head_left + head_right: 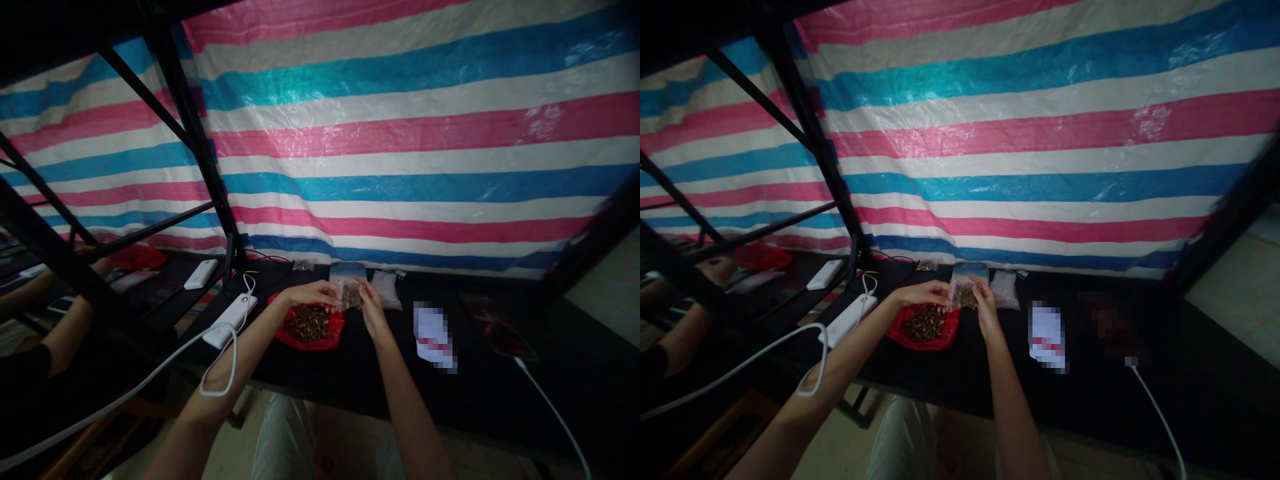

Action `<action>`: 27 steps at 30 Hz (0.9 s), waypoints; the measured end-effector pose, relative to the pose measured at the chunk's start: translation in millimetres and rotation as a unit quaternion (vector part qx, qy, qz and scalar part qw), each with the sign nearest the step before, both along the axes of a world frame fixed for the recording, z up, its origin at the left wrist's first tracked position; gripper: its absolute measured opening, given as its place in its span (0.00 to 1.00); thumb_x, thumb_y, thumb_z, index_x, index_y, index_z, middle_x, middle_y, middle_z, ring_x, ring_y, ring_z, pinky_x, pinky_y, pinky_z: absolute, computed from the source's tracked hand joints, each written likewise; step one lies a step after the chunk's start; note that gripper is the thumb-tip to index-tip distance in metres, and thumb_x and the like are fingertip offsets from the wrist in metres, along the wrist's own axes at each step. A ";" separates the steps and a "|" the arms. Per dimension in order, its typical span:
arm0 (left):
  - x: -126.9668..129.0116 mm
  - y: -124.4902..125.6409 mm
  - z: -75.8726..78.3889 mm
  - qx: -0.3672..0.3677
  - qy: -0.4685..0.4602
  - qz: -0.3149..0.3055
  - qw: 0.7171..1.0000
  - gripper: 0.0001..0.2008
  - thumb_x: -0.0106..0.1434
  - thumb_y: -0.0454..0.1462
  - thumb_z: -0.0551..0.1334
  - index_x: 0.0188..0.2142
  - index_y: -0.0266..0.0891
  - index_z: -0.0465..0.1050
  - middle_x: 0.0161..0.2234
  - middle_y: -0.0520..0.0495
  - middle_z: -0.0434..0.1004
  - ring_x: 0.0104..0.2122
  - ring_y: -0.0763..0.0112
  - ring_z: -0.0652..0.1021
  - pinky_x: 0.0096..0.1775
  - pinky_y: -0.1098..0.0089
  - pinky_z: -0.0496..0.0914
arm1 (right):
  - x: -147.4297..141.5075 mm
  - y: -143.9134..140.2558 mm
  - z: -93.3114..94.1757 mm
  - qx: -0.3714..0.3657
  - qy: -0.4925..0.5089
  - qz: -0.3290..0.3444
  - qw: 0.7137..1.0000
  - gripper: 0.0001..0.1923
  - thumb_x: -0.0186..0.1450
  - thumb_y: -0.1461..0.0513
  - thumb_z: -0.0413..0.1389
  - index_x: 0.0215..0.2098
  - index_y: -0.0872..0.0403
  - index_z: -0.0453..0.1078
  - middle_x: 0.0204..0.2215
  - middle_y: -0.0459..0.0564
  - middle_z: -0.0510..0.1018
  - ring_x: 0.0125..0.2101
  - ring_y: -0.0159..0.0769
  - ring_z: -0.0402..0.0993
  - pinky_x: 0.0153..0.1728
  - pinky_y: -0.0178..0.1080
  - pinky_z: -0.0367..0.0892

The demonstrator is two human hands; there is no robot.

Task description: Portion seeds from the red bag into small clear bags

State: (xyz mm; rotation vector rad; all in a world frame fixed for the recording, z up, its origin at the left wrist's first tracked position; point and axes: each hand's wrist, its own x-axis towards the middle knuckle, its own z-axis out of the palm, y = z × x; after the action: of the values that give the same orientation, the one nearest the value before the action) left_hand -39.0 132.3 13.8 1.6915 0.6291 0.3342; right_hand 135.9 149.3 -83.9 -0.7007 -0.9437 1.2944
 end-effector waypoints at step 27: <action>23.3 -6.8 -27.3 0.431 0.290 0.245 0.819 0.13 0.61 0.43 0.52 0.32 0.40 0.71 0.24 0.51 0.71 0.27 0.72 0.72 0.28 0.76 0.57 | -17.1 -2.9 -2.2 0.044 -0.140 -0.016 0.989 0.14 0.45 0.54 0.62 0.27 0.54 0.72 0.26 0.47 0.77 0.28 0.37 0.73 0.31 0.38 0.68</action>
State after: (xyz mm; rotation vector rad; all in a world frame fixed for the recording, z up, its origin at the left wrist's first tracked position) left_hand -15.6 125.5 -13.6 2.5198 1.5552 0.5192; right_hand 118.8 146.4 -86.1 -0.8381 -1.2040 1.1358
